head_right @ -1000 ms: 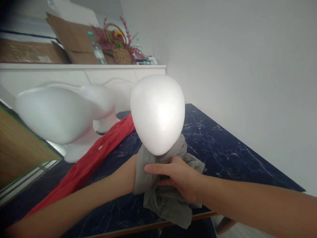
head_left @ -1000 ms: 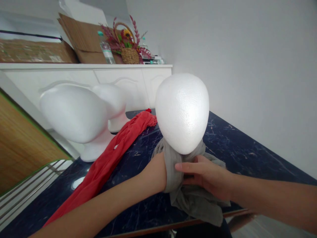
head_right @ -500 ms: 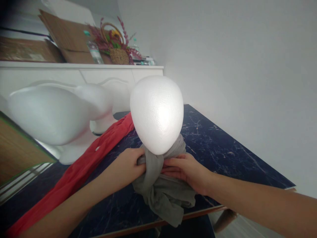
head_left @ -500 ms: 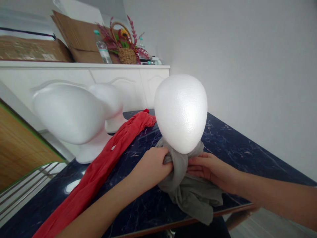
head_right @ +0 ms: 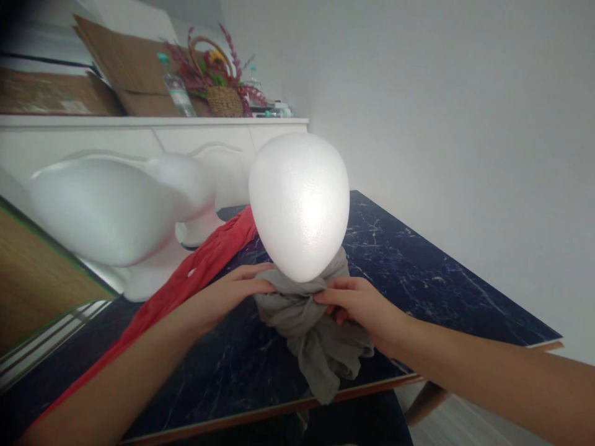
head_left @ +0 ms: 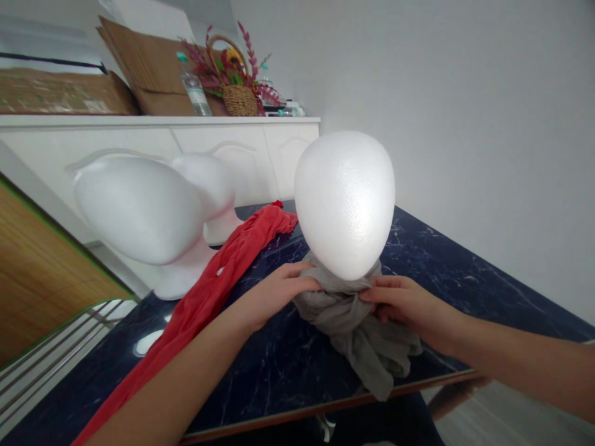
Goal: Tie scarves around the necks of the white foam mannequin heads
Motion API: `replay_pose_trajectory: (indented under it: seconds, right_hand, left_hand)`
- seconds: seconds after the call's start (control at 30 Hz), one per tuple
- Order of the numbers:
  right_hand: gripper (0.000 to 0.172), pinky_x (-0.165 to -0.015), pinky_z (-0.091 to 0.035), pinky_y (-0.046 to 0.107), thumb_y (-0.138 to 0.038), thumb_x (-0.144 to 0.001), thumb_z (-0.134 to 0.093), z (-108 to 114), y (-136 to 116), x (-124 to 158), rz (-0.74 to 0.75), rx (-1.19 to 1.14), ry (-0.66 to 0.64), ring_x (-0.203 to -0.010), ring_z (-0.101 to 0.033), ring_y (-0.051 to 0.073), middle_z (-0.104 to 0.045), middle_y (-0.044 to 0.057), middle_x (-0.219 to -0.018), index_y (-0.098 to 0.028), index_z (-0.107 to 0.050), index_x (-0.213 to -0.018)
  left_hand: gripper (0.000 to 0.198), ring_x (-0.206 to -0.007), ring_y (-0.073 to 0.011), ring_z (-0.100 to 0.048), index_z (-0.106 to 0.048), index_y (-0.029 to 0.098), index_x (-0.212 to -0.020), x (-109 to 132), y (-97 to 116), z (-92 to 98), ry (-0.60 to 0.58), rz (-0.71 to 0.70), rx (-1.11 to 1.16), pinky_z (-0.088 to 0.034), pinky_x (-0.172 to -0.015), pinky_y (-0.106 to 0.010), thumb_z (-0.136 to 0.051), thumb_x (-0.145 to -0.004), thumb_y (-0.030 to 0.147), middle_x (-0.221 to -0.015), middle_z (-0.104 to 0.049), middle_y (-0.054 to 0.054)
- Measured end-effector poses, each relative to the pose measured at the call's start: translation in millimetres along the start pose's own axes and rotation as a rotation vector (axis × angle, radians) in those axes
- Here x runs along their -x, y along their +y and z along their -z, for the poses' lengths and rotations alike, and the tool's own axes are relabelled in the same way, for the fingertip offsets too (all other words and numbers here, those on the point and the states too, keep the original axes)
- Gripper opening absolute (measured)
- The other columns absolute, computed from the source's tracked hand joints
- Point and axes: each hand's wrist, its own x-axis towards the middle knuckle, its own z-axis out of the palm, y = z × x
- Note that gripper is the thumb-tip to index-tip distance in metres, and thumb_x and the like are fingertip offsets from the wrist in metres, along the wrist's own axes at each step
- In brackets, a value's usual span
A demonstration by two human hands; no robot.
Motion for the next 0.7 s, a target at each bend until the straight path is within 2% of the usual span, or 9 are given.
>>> replay_pose_trajectory:
  seconds: [0.07, 0.13, 0.23, 0.33, 0.43, 0.5, 0.53, 0.63, 0.7]
  right_hand:
    - [0.005, -0.064, -0.049, 0.02, -0.021, -0.075, -0.07, 10, -1, -1, 0.026, -0.167, -0.009, -0.072, -0.059, 0.012, -0.067, 0.003, -0.08, -0.017, -0.071, -0.076]
    - [0.01, -0.074, -0.052, 0.022, -0.018, -0.08, -0.061, 16, -2, -1, 0.033, -0.312, -0.012, -0.078, -0.062, 0.014, -0.07, 0.004, -0.085, -0.017, -0.072, -0.08]
    - [0.019, -0.073, -0.054, 0.023, -0.016, -0.083, -0.052, 20, -4, -2, -0.031, -0.389, -0.015, -0.073, -0.063, 0.014, -0.07, 0.005, -0.081, -0.015, -0.071, -0.079]
    - [0.019, -0.064, -0.053, 0.023, -0.019, -0.083, -0.053, 23, -5, -3, -0.078, -0.383, -0.066, -0.063, -0.061, 0.013, -0.066, 0.002, -0.07, -0.015, -0.067, -0.071]
    - [0.017, -0.062, -0.052, 0.022, -0.02, -0.079, -0.063, 30, -6, -5, -0.034, -0.333, -0.164, -0.058, -0.057, 0.01, -0.059, -0.002, -0.062, -0.017, -0.059, -0.062]
    - [0.009, -0.067, -0.054, 0.023, -0.02, -0.075, -0.07, 35, -8, -5, -0.026, -0.264, -0.183, -0.063, -0.06, 0.011, -0.063, -0.002, -0.067, -0.017, -0.063, -0.07]
    - [0.01, -0.07, -0.054, 0.024, -0.02, -0.072, -0.073, 37, -9, -6, -0.023, -0.227, -0.18, -0.068, -0.063, 0.013, -0.067, -0.001, -0.074, -0.017, -0.066, -0.078]
    - [0.032, -0.078, -0.055, 0.028, -0.016, -0.067, -0.078, 39, -10, -8, -0.008, -0.156, -0.193, -0.08, -0.067, 0.017, -0.072, 0.003, -0.091, -0.018, -0.068, -0.097]
    - [0.036, -0.079, -0.055, 0.028, -0.015, -0.066, -0.078, 41, -10, -9, -0.001, -0.139, -0.198, -0.082, -0.068, 0.017, -0.073, 0.004, -0.095, -0.017, -0.068, -0.1]
  left_hand:
    - [0.021, -0.091, -0.0204, -0.064, -0.075, 0.015, -0.091, 1, -10, 5.2, 0.029, 0.053, 0.286, -0.047, -0.089, -0.029, -0.065, -0.073, 0.022, -0.089, -0.073, -0.004]
    - [0.021, -0.085, -0.0183, -0.064, -0.075, 0.015, -0.089, 2, -17, 6.1, 0.077, 0.097, 0.458, -0.05, -0.084, -0.027, -0.067, -0.072, 0.023, -0.087, -0.073, -0.004]
    - [0.017, -0.064, -0.0135, -0.06, -0.072, 0.014, -0.069, 5, -20, 6.6, 0.03, 0.161, 0.502, -0.051, -0.069, -0.023, -0.067, -0.076, 0.029, -0.066, -0.067, -0.002]
    - [0.026, -0.054, -0.0121, -0.055, -0.069, 0.015, -0.06, 10, -16, 15.6, -0.006, 0.231, 0.362, -0.046, -0.057, -0.022, -0.069, -0.075, 0.036, -0.055, -0.063, -0.001]
    - [0.021, -0.066, -0.0156, -0.063, -0.075, 0.017, -0.076, 19, -8, 34.6, -0.101, 0.289, 0.112, -0.047, -0.06, -0.022, -0.075, -0.071, 0.037, -0.071, -0.072, -0.002]
    - [0.024, -0.076, -0.019, -0.067, -0.077, 0.019, -0.085, 25, -4, 49.2, -0.2, 0.311, -0.142, -0.049, -0.066, -0.023, -0.077, -0.07, 0.038, -0.083, -0.075, -0.001]
    - [0.026, -0.08, -0.0208, -0.067, -0.077, 0.02, -0.089, 28, -2, 55.9, -0.204, 0.303, -0.287, -0.05, -0.068, -0.024, -0.076, -0.069, 0.038, -0.087, -0.075, -0.001]
    - [0.026, -0.085, -0.0238, -0.068, -0.076, 0.021, -0.092, 36, 0, 69.4, -0.046, 0.186, -0.619, -0.051, -0.074, -0.026, -0.072, -0.073, 0.038, -0.091, -0.075, -0.001]
    - [0.03, -0.095, -0.0256, -0.067, -0.073, 0.02, -0.099, 41, -2, 70.7, 0.047, 0.096, -0.568, -0.052, -0.083, -0.03, -0.069, -0.076, 0.039, -0.1, -0.074, -0.003]
